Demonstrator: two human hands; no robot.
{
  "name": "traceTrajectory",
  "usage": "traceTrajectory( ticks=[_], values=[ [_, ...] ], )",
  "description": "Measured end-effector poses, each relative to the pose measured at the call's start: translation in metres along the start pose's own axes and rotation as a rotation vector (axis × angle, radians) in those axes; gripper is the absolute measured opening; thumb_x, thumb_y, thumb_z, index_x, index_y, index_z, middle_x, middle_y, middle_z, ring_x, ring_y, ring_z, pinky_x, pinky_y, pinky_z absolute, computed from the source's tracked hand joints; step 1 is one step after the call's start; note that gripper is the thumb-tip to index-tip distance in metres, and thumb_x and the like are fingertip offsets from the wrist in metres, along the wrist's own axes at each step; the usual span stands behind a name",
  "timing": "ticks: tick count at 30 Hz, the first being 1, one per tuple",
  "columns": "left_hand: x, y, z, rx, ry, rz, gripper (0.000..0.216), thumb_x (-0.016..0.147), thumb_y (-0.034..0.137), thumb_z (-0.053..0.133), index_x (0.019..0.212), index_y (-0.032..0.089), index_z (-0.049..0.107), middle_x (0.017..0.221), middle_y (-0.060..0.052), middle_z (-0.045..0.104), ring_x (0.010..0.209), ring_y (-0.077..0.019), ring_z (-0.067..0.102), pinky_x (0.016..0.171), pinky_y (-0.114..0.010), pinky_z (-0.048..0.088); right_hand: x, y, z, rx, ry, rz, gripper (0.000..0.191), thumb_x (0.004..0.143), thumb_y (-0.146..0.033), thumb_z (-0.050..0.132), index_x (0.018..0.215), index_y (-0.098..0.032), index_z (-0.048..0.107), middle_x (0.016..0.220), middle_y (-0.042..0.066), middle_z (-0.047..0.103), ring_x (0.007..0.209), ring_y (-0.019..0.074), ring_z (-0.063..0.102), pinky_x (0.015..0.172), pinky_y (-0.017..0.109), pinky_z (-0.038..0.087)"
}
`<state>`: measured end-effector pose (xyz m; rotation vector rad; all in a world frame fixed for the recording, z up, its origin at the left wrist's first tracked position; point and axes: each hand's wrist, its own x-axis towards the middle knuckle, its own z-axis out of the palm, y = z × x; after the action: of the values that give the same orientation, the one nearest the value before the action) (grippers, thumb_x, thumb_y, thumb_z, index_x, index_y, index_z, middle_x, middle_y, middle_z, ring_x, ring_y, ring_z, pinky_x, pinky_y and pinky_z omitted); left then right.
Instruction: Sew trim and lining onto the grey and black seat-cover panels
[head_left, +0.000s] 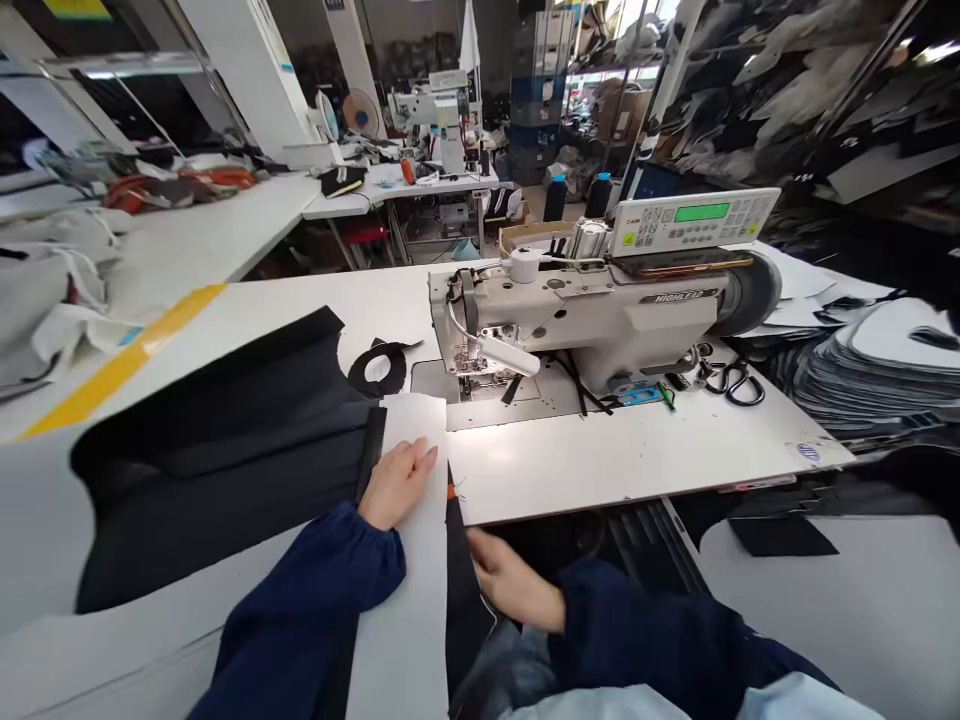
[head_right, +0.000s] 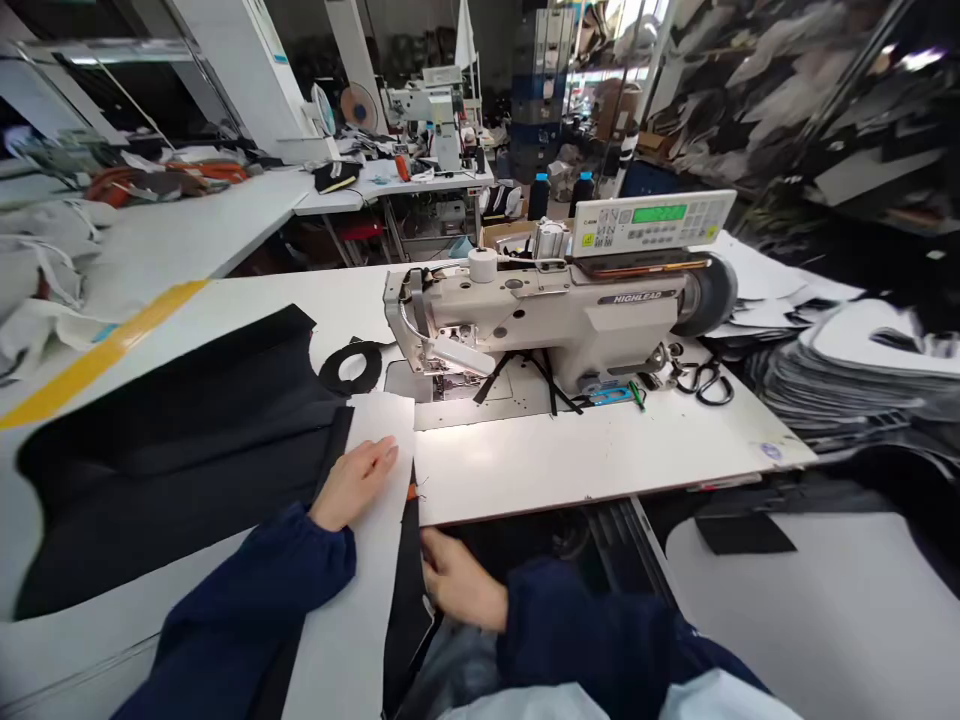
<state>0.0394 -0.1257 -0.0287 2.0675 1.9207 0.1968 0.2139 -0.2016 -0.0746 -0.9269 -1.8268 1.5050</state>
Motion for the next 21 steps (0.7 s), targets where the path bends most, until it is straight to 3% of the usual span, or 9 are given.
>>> traceTrajectory(
  ticks=[3,6,8,10,13,16,19,21],
  values=[
    [0.006,0.006,-0.023,0.132,-0.110,0.053,0.049,0.094,0.041,0.021,0.078,0.018,0.062,0.078,-0.005,0.057,0.073,-0.0181,0.058,0.066,-0.028,0.043,0.012,-0.002,-0.034,-0.570,-0.051,-0.164,0.035,0.088,-0.018,0.048,0.122,-0.015,0.046,0.105,0.011,0.057,0.090,0.0200,0.055,0.078,0.037,0.048],
    [0.028,0.013,-0.042,0.348,0.027,0.168,0.038,0.094,0.030,0.027,0.096,0.015,0.062,0.101,-0.011,0.060,0.092,-0.0227,0.058,0.078,-0.033,0.044,0.038,-0.003,-0.050,-0.961,-0.140,-0.440,0.036,0.081,-0.013,0.050,0.117,-0.010,0.051,0.119,0.017,0.051,0.111,0.0264,0.043,0.093,0.043,0.039],
    [0.048,0.015,-0.048,0.441,0.146,0.272,0.034,0.092,0.022,0.031,0.118,0.015,0.054,0.124,-0.014,0.053,0.113,-0.0249,0.050,0.095,-0.039,0.038,0.055,-0.002,-0.051,-1.020,-0.166,-0.528,0.039,0.078,-0.012,0.050,0.116,-0.008,0.052,0.122,0.016,0.050,0.112,0.0259,0.040,0.096,0.041,0.036],
    [0.068,0.012,-0.052,0.507,0.095,0.278,0.036,0.093,0.020,0.033,0.124,0.014,0.049,0.127,-0.014,0.053,0.117,-0.0257,0.048,0.102,-0.043,0.030,0.067,-0.001,-0.049,-1.060,-0.171,-0.535,0.046,0.076,-0.012,0.050,0.122,-0.008,0.049,0.127,0.016,0.048,0.106,0.0251,0.042,0.093,0.041,0.037],
    [0.088,0.004,-0.059,0.558,-0.133,0.206,0.035,0.095,0.028,0.031,0.106,0.014,0.061,0.106,-0.012,0.065,0.101,-0.0262,0.057,0.089,-0.041,0.039,0.081,-0.003,-0.049,-1.140,-0.201,-0.503,0.056,0.075,-0.013,0.052,0.130,-0.010,0.042,0.134,0.018,0.042,0.097,0.0246,0.048,0.083,0.042,0.040],
    [0.094,-0.003,-0.068,0.563,-0.174,0.220,0.034,0.094,0.032,0.035,0.095,0.015,0.064,0.103,-0.010,0.066,0.100,-0.0266,0.056,0.079,-0.036,0.041,0.098,-0.007,-0.051,-1.181,-0.208,-0.518,0.062,0.071,-0.018,0.061,0.129,-0.009,0.042,0.142,0.025,0.029,0.110,0.0327,0.044,0.085,0.047,0.039],
    [0.094,-0.007,-0.075,0.593,-0.121,0.235,0.030,0.093,0.033,0.038,0.094,0.015,0.063,0.106,-0.011,0.063,0.104,-0.0263,0.053,0.079,-0.036,0.039,0.115,-0.006,-0.050,-1.204,-0.148,-0.600,0.042,0.076,-0.019,0.059,0.117,-0.011,0.053,0.150,0.022,0.014,0.131,0.0434,0.022,0.097,0.059,0.029],
    [0.094,-0.010,-0.076,0.619,-0.100,0.209,0.028,0.092,0.033,0.040,0.097,0.016,0.061,0.108,-0.011,0.061,0.105,-0.0264,0.051,0.079,-0.036,0.038,0.123,-0.002,-0.049,-1.228,-0.167,-0.678,0.025,0.086,-0.016,0.046,0.107,-0.012,0.059,0.151,0.016,0.016,0.135,0.0414,0.015,0.101,0.061,0.024]
  ],
)
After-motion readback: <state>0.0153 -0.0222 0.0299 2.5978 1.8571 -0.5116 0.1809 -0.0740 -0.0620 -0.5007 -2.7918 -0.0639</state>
